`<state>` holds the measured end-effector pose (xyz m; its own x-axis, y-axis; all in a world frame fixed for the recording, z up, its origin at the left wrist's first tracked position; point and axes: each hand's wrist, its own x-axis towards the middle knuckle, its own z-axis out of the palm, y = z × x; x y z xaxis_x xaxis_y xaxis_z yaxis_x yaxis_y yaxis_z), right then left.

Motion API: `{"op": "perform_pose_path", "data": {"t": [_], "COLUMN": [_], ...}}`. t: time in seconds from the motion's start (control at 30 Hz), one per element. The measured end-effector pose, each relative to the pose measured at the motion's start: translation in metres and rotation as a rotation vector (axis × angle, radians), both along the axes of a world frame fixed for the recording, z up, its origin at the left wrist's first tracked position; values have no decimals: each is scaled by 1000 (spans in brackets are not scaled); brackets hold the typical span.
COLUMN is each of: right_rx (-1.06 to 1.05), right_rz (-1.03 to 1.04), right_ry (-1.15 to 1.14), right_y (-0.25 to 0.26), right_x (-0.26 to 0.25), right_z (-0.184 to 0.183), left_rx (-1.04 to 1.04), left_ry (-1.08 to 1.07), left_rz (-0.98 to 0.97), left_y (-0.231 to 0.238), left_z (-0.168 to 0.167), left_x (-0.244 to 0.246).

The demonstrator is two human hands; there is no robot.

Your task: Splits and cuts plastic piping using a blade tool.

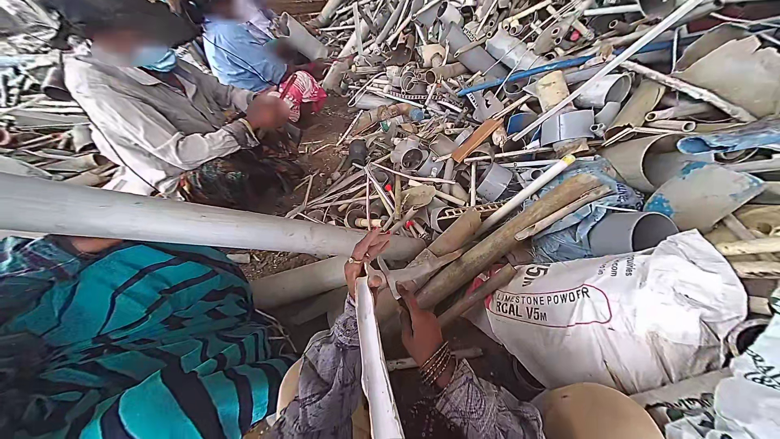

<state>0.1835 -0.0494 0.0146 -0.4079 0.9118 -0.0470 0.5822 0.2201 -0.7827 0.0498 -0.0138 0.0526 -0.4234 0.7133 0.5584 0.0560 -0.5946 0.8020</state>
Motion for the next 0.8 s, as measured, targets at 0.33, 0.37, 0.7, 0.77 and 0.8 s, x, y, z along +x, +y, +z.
{"op": "perform_pose_path", "data": {"t": [0.33,0.37,0.7,0.77,0.8], "right_rx": [144,105,-205,-209,-211], "right_rz": [35,61,261,290,280], "right_ry": [93,-14,-159,-194,-187], "right_y": [-9,-1,-37,-42,-42], "right_x": [-12,-10,-18,-27,-27], "right_z": [10,10,38,33,29], "left_rx": [160,286,137,73,43], "left_ry": [-54,-8,-7,-40,-48], "left_rz": [-82,-123,-15,25,36], "left_y": [15,23,-25,-34,-40], "left_z": [-15,-28,11,10,12], "left_x": [-24,-37,-83,-89,-92]}}
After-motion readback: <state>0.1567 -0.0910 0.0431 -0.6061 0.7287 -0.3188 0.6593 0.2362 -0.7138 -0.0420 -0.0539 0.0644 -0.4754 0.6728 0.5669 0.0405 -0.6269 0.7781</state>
